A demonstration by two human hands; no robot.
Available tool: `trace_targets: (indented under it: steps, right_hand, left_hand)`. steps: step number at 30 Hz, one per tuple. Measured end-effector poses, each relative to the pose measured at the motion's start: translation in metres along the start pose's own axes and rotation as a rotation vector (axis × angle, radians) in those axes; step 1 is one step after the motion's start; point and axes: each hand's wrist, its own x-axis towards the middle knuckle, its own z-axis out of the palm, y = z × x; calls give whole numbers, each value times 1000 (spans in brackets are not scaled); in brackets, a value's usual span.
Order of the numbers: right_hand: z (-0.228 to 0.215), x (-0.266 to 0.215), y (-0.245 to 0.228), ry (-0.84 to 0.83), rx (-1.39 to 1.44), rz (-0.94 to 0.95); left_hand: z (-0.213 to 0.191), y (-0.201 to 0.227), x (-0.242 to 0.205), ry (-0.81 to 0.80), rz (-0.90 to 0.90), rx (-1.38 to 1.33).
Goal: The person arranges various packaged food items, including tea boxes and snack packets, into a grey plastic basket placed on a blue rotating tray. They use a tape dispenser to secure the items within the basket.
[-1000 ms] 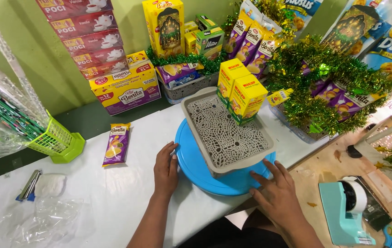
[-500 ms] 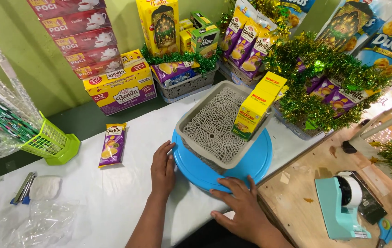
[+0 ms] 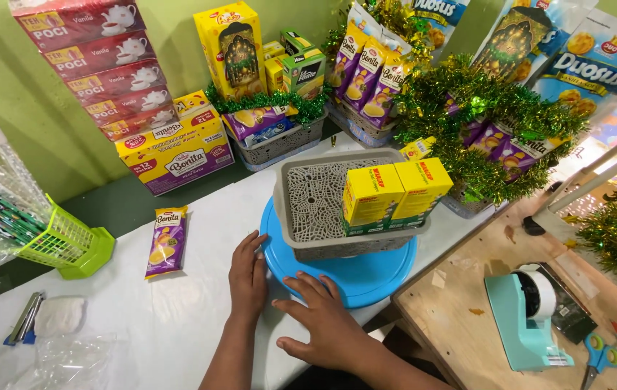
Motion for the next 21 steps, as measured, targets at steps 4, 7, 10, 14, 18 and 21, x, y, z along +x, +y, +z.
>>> trace_targets:
  steps: [4, 7, 10, 14, 18, 21]
  right_hand:
    - [8, 9, -4, -3, -19, -2]
    - [6, 11, -8, -1, -24, 7]
    - [3, 7, -6, -27, -22, 28]
    - [0, -7, 6, -7, -28, 18]
    - [-8, -32, 22, 133, -25, -50]
    - [-17, -50, 33, 115, -4, 103]
  left_hand:
    - [-1, 1, -1, -4, 5, -6]
    - [-2, 4, 0, -11, 1, -21]
    - [-2, 4, 0, -14, -15, -15]
    - [0, 0, 0, -7, -29, 1]
    - [1, -1, -1, -9, -30, 6]
    - [4, -2, -2, 5, -26, 12]
